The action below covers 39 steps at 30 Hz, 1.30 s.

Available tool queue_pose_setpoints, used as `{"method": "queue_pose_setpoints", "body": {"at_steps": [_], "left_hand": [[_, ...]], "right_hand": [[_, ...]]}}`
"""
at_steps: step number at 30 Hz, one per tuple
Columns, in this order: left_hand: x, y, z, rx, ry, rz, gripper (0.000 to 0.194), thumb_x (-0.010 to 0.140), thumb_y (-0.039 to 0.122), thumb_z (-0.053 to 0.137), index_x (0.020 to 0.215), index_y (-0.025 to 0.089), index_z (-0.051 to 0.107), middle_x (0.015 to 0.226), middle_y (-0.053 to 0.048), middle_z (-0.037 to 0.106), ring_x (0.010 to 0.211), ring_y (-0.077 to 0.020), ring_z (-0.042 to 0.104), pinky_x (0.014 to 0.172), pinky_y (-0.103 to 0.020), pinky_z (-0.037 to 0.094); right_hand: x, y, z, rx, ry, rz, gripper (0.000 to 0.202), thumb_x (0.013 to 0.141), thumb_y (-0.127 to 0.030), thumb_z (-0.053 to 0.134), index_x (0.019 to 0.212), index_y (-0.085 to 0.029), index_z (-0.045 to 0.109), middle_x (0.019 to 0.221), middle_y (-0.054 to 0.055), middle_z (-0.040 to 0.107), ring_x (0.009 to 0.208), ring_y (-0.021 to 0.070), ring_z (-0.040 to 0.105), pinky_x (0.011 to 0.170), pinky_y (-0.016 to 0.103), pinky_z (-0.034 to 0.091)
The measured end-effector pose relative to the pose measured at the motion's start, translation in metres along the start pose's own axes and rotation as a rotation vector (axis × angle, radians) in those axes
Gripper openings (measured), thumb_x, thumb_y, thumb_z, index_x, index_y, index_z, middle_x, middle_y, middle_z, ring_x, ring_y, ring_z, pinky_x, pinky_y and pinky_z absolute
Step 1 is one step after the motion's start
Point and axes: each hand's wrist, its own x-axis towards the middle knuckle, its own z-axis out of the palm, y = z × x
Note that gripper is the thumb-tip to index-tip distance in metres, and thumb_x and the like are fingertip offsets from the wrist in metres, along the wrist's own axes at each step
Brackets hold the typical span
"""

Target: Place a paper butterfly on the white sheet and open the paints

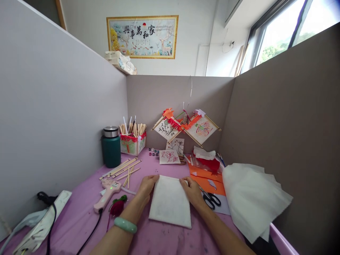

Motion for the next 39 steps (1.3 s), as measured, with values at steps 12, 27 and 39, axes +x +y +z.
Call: {"method": "queue_pose_setpoints", "body": {"at_steps": [12,27,39], "left_hand": [[0.004,-0.002,-0.002,0.086,0.037,0.088,0.045,0.055,0.054,0.072,0.065,0.014,0.056,0.051,0.005,0.045,0.044,-0.0079,0.038,0.045,-0.022,0.025],[0.008,-0.005,-0.003,0.075,0.014,0.062,0.050,0.050,0.057,0.075,0.065,0.013,0.059,0.054,-0.001,0.058,0.048,-0.0126,0.050,0.048,-0.024,0.035],[0.016,-0.011,-0.007,0.080,0.018,-0.009,0.045,0.051,0.052,0.076,0.063,0.012,0.058,0.051,-0.001,0.059,0.045,-0.0129,0.052,0.046,-0.024,0.037]], "right_hand": [[-0.001,-0.004,0.000,0.098,-0.002,0.048,0.040,0.078,-0.056,0.044,0.057,-0.022,0.040,0.053,-0.005,0.038,0.054,0.0133,0.037,0.052,0.026,0.030],[-0.002,0.001,0.004,0.197,-0.027,0.120,0.042,0.076,-0.058,0.046,0.058,-0.022,0.037,0.054,-0.006,0.035,0.053,0.0119,0.034,0.050,0.024,0.029],[-0.003,0.001,0.006,0.180,-0.050,0.151,0.043,0.076,-0.059,0.045,0.058,-0.022,0.038,0.053,-0.005,0.037,0.053,0.0122,0.035,0.049,0.024,0.029]]}}
